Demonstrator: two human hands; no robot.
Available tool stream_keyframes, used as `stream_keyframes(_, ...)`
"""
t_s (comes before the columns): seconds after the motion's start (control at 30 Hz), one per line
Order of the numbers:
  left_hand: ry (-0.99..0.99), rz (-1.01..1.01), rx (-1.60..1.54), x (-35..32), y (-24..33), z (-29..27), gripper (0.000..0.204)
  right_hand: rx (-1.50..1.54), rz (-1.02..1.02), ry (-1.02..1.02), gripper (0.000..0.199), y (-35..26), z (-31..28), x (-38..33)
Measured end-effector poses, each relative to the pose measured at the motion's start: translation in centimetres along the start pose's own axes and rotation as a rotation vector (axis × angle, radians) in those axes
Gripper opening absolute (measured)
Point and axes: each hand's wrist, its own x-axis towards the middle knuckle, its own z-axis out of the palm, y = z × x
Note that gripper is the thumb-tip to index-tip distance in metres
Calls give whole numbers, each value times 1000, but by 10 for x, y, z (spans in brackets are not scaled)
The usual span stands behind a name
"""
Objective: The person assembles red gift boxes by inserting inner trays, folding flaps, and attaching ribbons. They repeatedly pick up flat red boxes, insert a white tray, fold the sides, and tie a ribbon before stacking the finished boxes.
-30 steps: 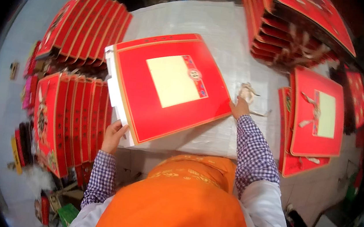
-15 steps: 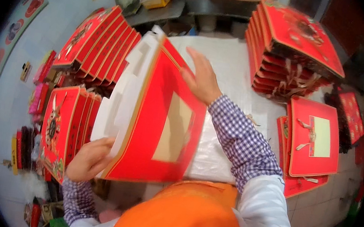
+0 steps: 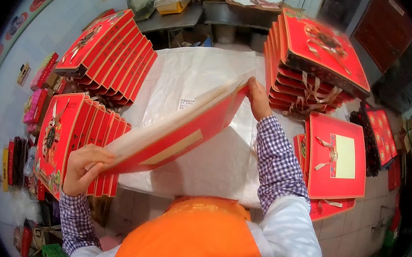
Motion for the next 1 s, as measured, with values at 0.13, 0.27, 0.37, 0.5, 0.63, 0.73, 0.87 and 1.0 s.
stream_keyframes(0.13, 29, -1, 146, -6, -11, 18, 22, -165, -160, -33, 47, -50, -10, -1)
stream_keyframes(0.27, 147, 32, 192, -2, -28, 47, 18, -814, -622, -121, 45, -155, 47, -4)
stream_keyframes(0.37, 263, 59, 225, -3, -42, 58, 14, -1235, -549, -574, 41, -195, 118, -14)
stream_keyframes(0.5, 354, 148, 237, 2, -47, 64, 14, -1599, -218, -994, 35, -185, 177, 1)
stream_keyframes(0.63, 398, 224, 250, 8, -57, 72, 11, -1613, -146, -1222, 35, -154, 200, 5)
stream_keyframes(0.73, 425, 302, 236, 7, -57, 76, 11, -1559, -129, -1246, 34, -149, 218, -1)
stream_keyframes(0.87, 421, 385, 296, 3, -52, 79, 12, -1674, -69, -1327, 30, -130, 249, 6)
stream_keyframes(1.0, 780, 441, 447, -33, -76, 72, 12, -1605, -110, -1317, 29, -122, 248, 16)
